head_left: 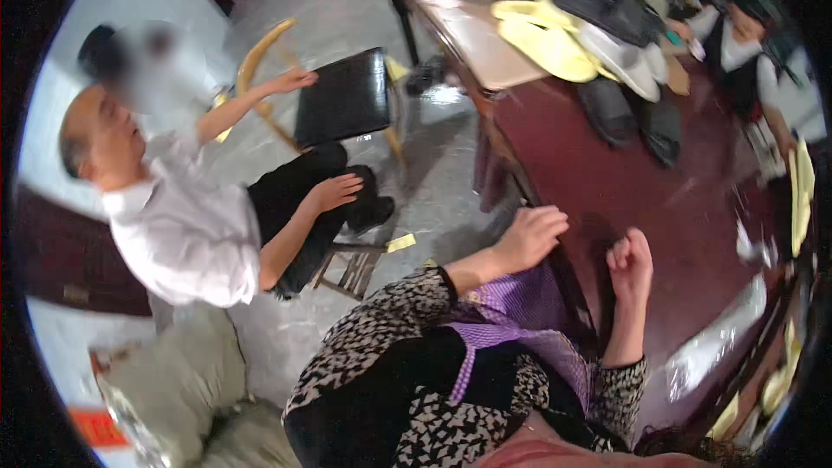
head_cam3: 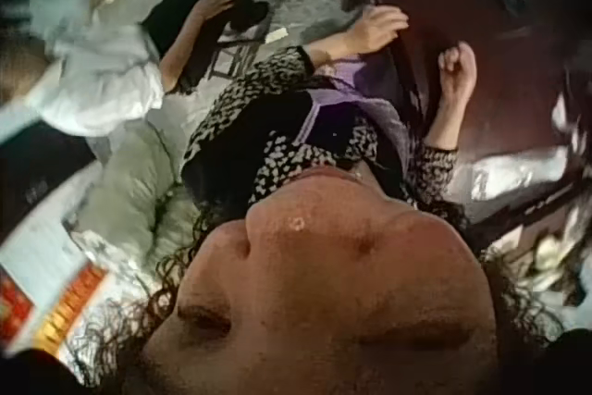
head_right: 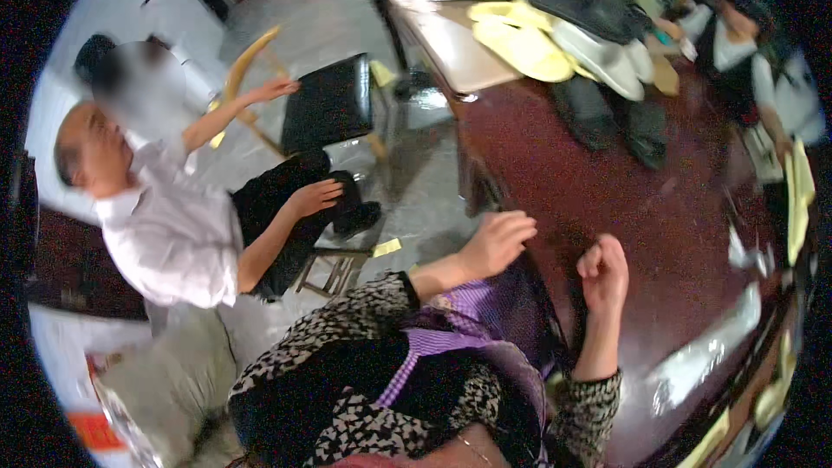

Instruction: The person connects pairs of slide sandals together by hand using plastic ties.

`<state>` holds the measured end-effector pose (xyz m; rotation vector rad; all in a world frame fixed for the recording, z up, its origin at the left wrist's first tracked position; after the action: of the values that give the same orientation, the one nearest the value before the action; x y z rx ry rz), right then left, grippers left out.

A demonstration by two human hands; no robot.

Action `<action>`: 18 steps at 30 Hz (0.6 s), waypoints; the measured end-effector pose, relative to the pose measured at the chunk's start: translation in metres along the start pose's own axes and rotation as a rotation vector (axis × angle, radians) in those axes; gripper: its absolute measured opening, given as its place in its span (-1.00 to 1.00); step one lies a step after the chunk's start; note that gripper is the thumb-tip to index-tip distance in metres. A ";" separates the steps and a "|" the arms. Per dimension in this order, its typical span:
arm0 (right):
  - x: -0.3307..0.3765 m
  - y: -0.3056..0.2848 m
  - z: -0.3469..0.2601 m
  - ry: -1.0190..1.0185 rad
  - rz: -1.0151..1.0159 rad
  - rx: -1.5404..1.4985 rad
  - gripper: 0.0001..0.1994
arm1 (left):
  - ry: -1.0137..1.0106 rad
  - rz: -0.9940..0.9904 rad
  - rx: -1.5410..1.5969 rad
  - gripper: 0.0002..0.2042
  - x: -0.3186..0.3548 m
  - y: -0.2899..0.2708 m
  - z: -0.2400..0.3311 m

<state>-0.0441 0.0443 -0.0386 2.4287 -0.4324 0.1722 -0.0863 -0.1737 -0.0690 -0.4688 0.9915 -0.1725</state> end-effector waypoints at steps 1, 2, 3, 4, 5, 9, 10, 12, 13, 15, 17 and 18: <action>-0.001 0.000 0.002 -0.004 -0.023 -0.025 -0.84 | -0.019 -0.015 0.039 -0.61 -0.001 -0.004 -0.003; -0.002 0.002 0.002 -0.008 -0.056 -0.046 -0.84 | -0.027 0.038 0.069 -0.63 -0.002 -0.013 -0.008; -0.002 0.001 0.000 -0.039 -0.017 -0.048 -0.84 | -0.037 0.090 0.102 -0.64 -0.004 -0.018 -0.015; -0.002 0.002 0.001 -0.028 -0.004 -0.042 -0.84 | -0.090 0.155 0.049 -0.67 -0.007 -0.026 -0.027; -0.001 0.002 0.002 -0.014 0.001 -0.035 -0.85 | -0.146 0.224 -0.013 -0.69 -0.012 -0.036 -0.042; 0.003 0.000 -0.003 -0.010 0.036 -0.043 -0.85 | -0.520 0.426 0.006 -0.74 -0.032 -0.082 -0.130; 0.002 -0.001 -0.003 -0.020 0.043 -0.044 -0.85 | -0.779 0.505 0.181 -0.71 -0.035 -0.091 -0.155; 0.000 0.001 0.001 0.000 0.035 -0.049 -0.85 | -1.050 0.596 0.431 -0.64 -0.037 -0.110 -0.203; 0.001 0.002 0.002 0.010 0.033 -0.053 -0.85 | -1.060 0.611 0.507 -0.61 -0.046 -0.119 -0.217; -0.002 0.002 0.002 0.004 0.034 -0.048 -0.85 | -1.192 0.723 0.622 -0.56 -0.062 -0.124 -0.239; 0.001 0.000 0.000 -0.002 0.027 -0.036 -0.85 | -1.196 0.717 0.692 -0.58 -0.082 -0.117 -0.246; 0.001 0.000 0.000 -0.011 0.034 -0.037 -0.85 | -1.193 0.738 0.745 -0.59 -0.092 -0.117 -0.249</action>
<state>-0.0429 0.0440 -0.0377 2.3884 -0.4774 0.1643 -0.3365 -0.3201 -0.0597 0.4890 -0.1611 0.3787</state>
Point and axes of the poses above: each hand's wrist, its own x-axis away from the middle knuckle, its own y-axis out of the palm, z = x × y, the point moved 4 cm from there along -x, towards the middle knuckle, and after that the axes turned 9 degrees about z, right-handed, at the moved point
